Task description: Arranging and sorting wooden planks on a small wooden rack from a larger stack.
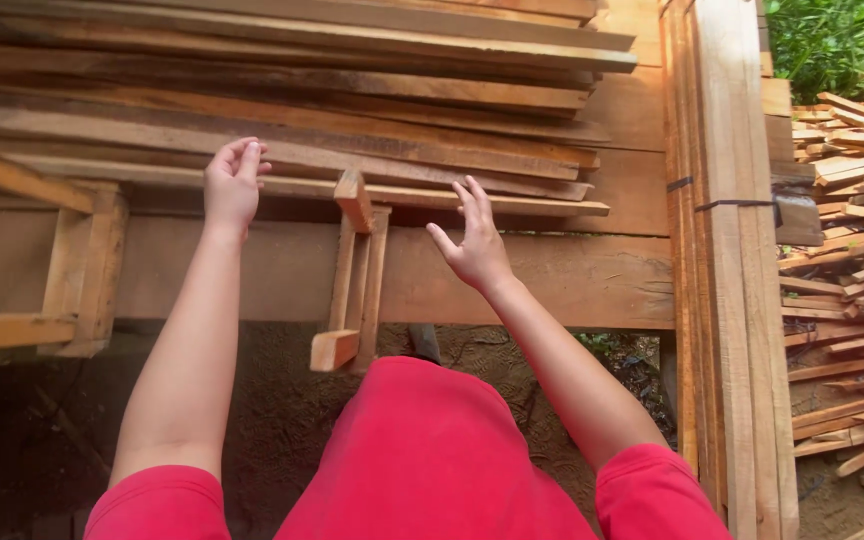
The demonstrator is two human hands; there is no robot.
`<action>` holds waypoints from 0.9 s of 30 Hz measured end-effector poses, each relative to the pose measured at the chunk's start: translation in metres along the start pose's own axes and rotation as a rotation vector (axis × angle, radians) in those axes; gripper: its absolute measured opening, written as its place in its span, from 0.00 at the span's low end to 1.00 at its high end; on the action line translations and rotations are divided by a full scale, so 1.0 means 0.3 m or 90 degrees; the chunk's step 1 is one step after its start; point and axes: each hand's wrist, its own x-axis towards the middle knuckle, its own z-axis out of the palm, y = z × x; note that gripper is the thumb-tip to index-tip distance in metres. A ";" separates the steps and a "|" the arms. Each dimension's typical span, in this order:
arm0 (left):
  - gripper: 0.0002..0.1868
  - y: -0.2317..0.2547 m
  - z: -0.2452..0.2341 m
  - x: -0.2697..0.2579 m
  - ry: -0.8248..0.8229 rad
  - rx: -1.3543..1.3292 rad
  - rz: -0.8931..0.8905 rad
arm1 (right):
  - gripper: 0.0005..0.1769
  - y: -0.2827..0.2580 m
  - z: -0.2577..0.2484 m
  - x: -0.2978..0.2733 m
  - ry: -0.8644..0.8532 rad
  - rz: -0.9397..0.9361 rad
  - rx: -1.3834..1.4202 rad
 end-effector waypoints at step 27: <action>0.20 -0.131 -0.926 0.363 0.302 0.572 0.290 | 0.20 -0.228 0.481 0.373 0.141 0.267 -0.075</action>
